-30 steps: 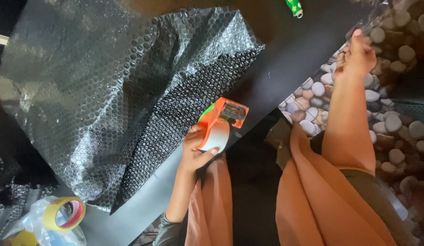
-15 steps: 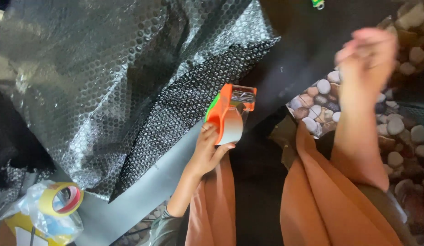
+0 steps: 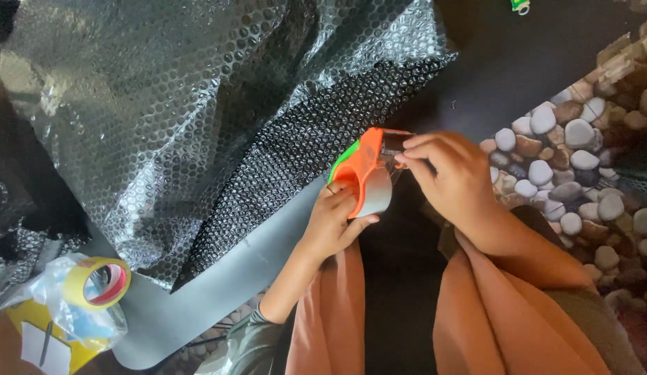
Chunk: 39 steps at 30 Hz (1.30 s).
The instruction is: Wrapping a blue bag in black bubble wrap and securing it with tape from a dispenser.
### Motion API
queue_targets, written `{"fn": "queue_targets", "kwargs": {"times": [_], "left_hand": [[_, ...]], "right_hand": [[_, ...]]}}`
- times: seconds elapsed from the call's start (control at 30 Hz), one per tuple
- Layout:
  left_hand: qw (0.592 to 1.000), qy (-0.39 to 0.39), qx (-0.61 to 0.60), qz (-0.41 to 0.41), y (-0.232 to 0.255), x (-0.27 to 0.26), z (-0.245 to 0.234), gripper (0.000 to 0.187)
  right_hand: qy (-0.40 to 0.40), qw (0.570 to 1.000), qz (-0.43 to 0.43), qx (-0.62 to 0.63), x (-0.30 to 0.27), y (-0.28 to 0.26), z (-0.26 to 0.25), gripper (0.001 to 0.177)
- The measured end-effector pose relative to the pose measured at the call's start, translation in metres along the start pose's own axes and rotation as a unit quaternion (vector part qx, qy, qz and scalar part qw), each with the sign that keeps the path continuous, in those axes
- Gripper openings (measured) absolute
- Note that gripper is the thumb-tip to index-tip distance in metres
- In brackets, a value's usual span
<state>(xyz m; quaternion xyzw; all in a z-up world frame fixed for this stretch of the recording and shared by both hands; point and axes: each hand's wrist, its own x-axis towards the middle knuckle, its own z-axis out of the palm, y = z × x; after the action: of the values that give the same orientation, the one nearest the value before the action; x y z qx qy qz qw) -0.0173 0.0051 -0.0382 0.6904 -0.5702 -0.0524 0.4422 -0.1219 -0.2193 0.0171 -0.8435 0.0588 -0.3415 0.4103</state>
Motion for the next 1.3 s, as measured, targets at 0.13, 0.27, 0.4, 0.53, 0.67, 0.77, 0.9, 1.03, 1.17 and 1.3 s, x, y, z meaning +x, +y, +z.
{"fn": "queue_targets", "kwargs": {"times": [0.13, 0.27, 0.4, 0.53, 0.67, 0.77, 0.9, 1.03, 1.17, 1.3], "left_hand": [[1.000, 0.008, -0.001, 0.009, -0.007, -0.004, 0.003, 0.039], [0.998, 0.023, -0.048, -0.024, 0.006, 0.011, -0.010, 0.039], [0.998, 0.025, -0.048, -0.030, 0.005, 0.011, -0.007, 0.038], [0.998, 0.047, -0.044, -0.006, 0.004, 0.010, -0.006, 0.042], [0.997, 0.065, -0.026, 0.021, -0.004, 0.009, -0.002, 0.051], [0.999, 0.016, -0.032, 0.026, 0.014, 0.029, -0.016, 0.037], [0.997, 0.031, -0.066, 0.026, 0.010, 0.032, -0.010, 0.039], [0.996, 0.056, -0.060, 0.016, 0.010, 0.036, -0.009, 0.046], [0.997, 0.054, -0.057, 0.017, 0.007, 0.038, -0.010, 0.049], [0.997, 0.042, -0.066, 0.017, 0.012, 0.045, -0.017, 0.048]], "right_hand": [[0.003, 0.997, -0.020, -0.079, -0.001, -0.020, -0.004, 0.012], [-0.066, 0.997, 0.026, 0.013, 0.012, -0.045, -0.024, 0.015], [-0.057, 0.995, 0.020, 0.080, 0.014, -0.022, -0.023, 0.028], [-0.052, 0.986, 0.064, 0.143, 0.010, -0.014, -0.022, 0.027], [-0.046, 0.981, 0.060, 0.181, 0.016, -0.018, -0.031, 0.025], [-0.080, 0.988, 0.072, 0.110, 0.020, -0.029, -0.051, 0.029], [-0.069, 0.976, 0.125, 0.166, 0.021, -0.019, -0.053, 0.026], [-0.051, 0.967, 0.167, 0.183, 0.020, -0.004, -0.063, 0.023], [-0.109, 0.949, 0.251, 0.157, 0.029, 0.045, -0.057, 0.025], [-0.170, 0.904, 0.302, 0.251, 0.034, 0.073, -0.042, 0.019]]}}
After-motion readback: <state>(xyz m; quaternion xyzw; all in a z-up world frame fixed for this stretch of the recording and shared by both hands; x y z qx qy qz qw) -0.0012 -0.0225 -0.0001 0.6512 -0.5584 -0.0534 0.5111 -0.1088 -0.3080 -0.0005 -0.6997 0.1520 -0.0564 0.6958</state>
